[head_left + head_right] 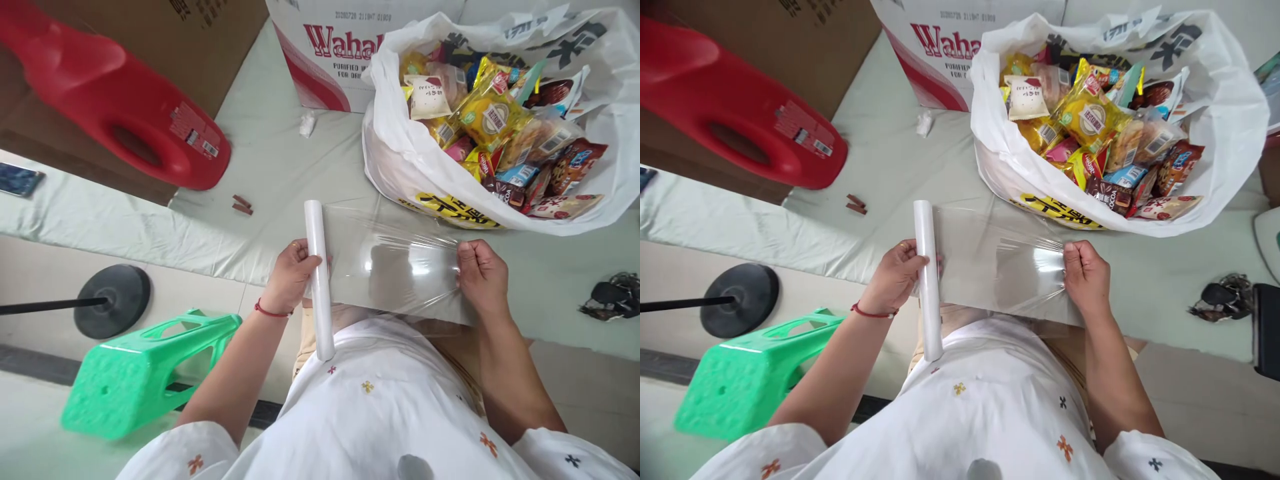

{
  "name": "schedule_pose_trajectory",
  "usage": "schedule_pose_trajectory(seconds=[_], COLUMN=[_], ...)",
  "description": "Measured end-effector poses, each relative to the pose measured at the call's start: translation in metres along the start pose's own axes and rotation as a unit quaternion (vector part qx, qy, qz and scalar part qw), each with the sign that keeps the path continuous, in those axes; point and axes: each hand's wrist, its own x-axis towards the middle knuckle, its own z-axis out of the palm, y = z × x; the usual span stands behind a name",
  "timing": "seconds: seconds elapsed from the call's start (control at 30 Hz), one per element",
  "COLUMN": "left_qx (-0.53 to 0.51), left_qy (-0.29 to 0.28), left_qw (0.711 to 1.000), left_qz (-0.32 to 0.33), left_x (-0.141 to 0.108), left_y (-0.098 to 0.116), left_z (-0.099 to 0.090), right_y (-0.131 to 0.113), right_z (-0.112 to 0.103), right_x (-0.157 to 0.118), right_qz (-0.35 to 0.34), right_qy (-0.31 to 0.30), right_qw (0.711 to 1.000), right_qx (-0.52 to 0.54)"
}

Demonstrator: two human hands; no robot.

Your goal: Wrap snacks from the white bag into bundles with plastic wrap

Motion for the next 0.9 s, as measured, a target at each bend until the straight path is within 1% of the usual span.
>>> schedule_pose_trajectory(seconds=[0.03,0.1,0.17,0.23,0.3,0.43,0.47,0.53,0.6,0.67,0.73,0.8,0.87,0.9], left_qx=[0.003,0.059,0.153,0.220,0.220,0.139,0.138,0.172,0.234,0.302,0.361,0.409,0.454,0.473], left_qy=[0.005,0.037,0.075,0.094,0.096,0.065,0.063,0.063,0.056,0.055,0.067,0.092,0.111,0.112], left_qw=[1.000,0.998,0.984,0.967,0.966,0.984,0.984,0.976,0.961,0.940,0.914,0.890,0.866,0.857], left_qz=[-0.006,0.006,0.044,0.086,0.098,0.089,0.096,0.116,0.132,0.151,0.172,0.178,0.175,0.172], left_x=[-0.001,-0.003,-0.003,0.000,0.005,0.013,0.014,0.016,0.019,0.022,0.025,0.028,0.031,0.031], left_y=[0.001,0.000,-0.001,-0.002,-0.001,0.005,0.006,0.008,0.009,0.008,0.007,0.007,0.009,0.010], left_z=[0.001,0.006,0.009,0.006,-0.003,-0.027,-0.031,-0.034,-0.031,-0.022,-0.009,0.003,0.012,0.015], right_y=[0.002,0.004,0.004,0.006,0.009,0.015,0.015,0.015,0.015,0.016,0.017,0.018,0.019,0.019], right_z=[0.000,0.000,-0.002,-0.005,-0.010,-0.019,-0.020,-0.020,-0.020,-0.020,-0.022,-0.025,-0.029,-0.032], right_x=[0.000,0.001,0.001,0.002,0.004,0.009,0.010,0.011,0.011,0.009,0.006,0.001,-0.003,-0.005], right_qz=[0.006,0.012,0.011,0.012,0.015,0.013,0.013,0.017,0.027,0.033,0.027,0.027,0.053,0.068], right_qy=[-0.001,-0.003,-0.002,0.004,0.012,0.030,0.035,0.046,0.045,0.040,0.045,0.061,0.062,0.056], right_qw=[1.000,1.000,1.000,0.999,0.998,0.994,0.993,0.992,0.992,0.991,0.988,0.986,0.989,0.991], right_qx=[0.000,-0.003,-0.015,-0.032,-0.055,-0.101,-0.110,-0.120,-0.118,-0.122,-0.143,-0.153,-0.124,-0.106])
